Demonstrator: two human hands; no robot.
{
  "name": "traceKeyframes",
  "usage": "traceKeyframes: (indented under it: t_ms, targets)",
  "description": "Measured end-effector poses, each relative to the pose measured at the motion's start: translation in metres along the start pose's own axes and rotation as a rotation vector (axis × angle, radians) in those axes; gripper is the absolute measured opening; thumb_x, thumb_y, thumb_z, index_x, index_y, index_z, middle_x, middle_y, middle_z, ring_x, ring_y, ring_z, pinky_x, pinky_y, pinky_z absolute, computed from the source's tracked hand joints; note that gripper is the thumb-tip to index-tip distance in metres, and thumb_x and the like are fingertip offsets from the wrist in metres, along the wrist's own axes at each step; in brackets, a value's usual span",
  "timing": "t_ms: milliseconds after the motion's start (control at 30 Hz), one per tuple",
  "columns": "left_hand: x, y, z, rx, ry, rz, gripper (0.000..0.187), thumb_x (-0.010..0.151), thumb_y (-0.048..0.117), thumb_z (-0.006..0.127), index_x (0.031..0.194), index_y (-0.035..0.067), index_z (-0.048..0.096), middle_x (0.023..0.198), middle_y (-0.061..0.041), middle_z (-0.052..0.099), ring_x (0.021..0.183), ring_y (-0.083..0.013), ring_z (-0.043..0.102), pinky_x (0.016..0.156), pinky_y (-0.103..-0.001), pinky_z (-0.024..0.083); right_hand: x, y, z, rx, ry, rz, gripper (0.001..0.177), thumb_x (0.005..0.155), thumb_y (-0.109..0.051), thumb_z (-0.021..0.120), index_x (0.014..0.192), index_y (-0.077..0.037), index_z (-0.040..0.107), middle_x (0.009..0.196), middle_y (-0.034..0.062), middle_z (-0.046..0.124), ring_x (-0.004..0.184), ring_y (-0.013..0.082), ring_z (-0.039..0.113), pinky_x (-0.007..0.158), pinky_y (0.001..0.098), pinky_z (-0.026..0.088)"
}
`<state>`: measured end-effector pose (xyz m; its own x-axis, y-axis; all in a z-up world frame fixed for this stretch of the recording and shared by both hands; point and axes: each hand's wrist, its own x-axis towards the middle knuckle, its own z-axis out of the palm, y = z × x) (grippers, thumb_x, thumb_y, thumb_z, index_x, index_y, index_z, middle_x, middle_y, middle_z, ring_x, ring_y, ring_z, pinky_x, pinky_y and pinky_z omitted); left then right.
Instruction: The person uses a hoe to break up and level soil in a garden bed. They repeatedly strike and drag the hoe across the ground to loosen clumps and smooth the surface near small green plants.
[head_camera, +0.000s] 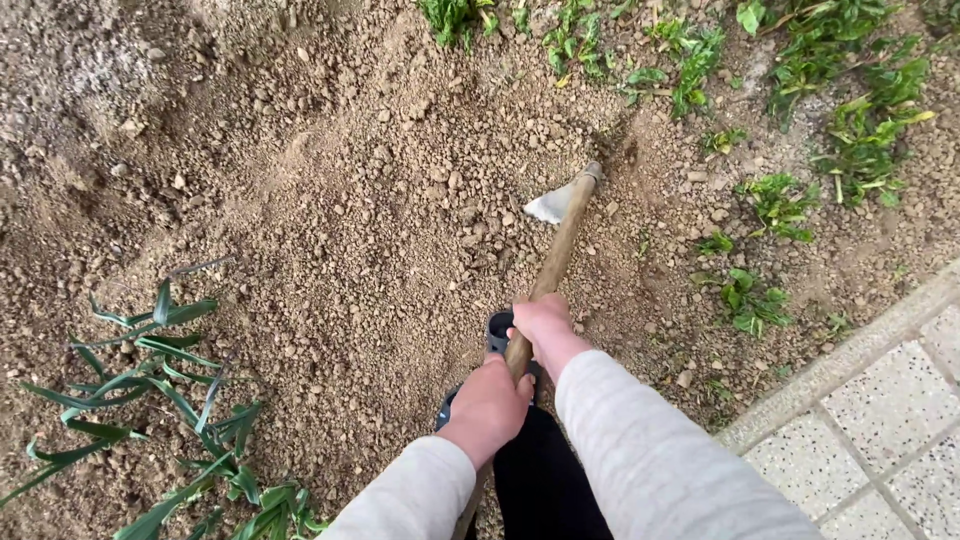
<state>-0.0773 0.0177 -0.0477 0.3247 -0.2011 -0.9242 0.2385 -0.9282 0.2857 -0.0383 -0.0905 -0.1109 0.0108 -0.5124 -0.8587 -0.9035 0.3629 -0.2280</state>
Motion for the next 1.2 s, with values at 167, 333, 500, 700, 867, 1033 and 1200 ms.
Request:
traceKeyframes:
  t_ms: [167,333,500,700,867,1033,1200]
  targets:
    - [-0.021,0.006,-0.022,0.038,-0.003,0.088,0.054,0.1,0.043,0.052,0.129,-0.004,0.052,0.118,-0.027,0.07,0.119,-0.043,0.067,0.1,-0.055,0.056,0.009,0.009,0.003,-0.021,0.005,-0.196,0.044,0.084,-0.01,0.062,0.116,0.02,0.054,0.095,0.0319,0.065,0.055,0.0373,0.07,0.039,0.0391,0.062]
    - [-0.023,0.0,-0.015,0.032,0.003,0.051,0.056,0.1,0.045,0.051,0.128,-0.003,0.051,0.117,-0.025,0.07,0.119,-0.0409,0.068,0.1,-0.053,0.057,0.012,0.023,0.008,-0.006,0.007,-0.228,0.043,0.087,-0.01,0.063,0.116,0.018,0.05,0.086,0.0286,0.065,0.05,0.0361,0.069,0.039,0.043,0.061]
    - [-0.019,-0.014,-0.007,0.065,0.014,0.04,0.06,0.1,0.052,0.048,0.127,-0.002,0.053,0.116,-0.022,0.072,0.118,-0.039,0.069,0.099,-0.052,0.057,-0.006,0.023,0.008,-0.136,0.033,-0.221,0.054,0.086,-0.021,0.07,0.127,0.008,0.051,0.115,0.0261,0.066,0.104,0.0401,0.07,0.075,0.0497,0.064]
    - [-0.033,-0.009,0.007,0.116,0.085,0.084,0.065,0.1,0.051,0.053,0.134,-0.004,0.046,0.114,-0.022,0.07,0.112,-0.0394,0.071,0.095,-0.054,0.059,-0.023,0.014,-0.027,0.099,-0.172,-0.109,0.051,0.088,-0.009,0.064,0.131,0.006,0.042,0.092,0.0182,0.059,0.069,0.0307,0.069,0.062,0.0455,0.064]
    - [-0.051,-0.016,0.008,0.111,0.128,0.196,0.043,0.103,0.051,0.054,0.113,0.009,0.049,0.096,-0.016,0.073,0.087,-0.0427,0.071,0.072,-0.058,0.056,-0.065,-0.002,-0.06,0.404,-0.205,-0.019,0.027,0.095,-0.014,0.063,0.112,-0.011,0.041,0.073,0.0096,0.059,0.056,0.0255,0.06,0.058,0.0435,0.055]
    - [-0.052,-0.039,0.036,0.071,0.125,0.238,0.046,0.102,0.055,0.054,0.113,0.011,0.049,0.09,-0.015,0.073,0.082,-0.044,0.07,0.07,-0.058,0.054,-0.061,-0.015,-0.081,0.427,-0.228,-0.002,0.019,0.102,-0.012,0.062,0.112,-0.008,0.047,0.075,0.0065,0.058,0.062,0.0203,0.061,0.063,0.0361,0.059]
    - [-0.04,-0.036,0.062,0.007,0.093,0.063,0.046,0.101,0.056,0.057,0.108,0.011,0.051,0.091,-0.018,0.074,0.087,-0.0446,0.072,0.077,-0.057,0.054,-0.004,0.016,-0.054,0.407,-0.228,0.11,0.015,0.103,-0.014,0.063,0.107,-0.009,0.05,0.078,0.0047,0.058,0.062,0.0162,0.057,0.061,0.0331,0.058]
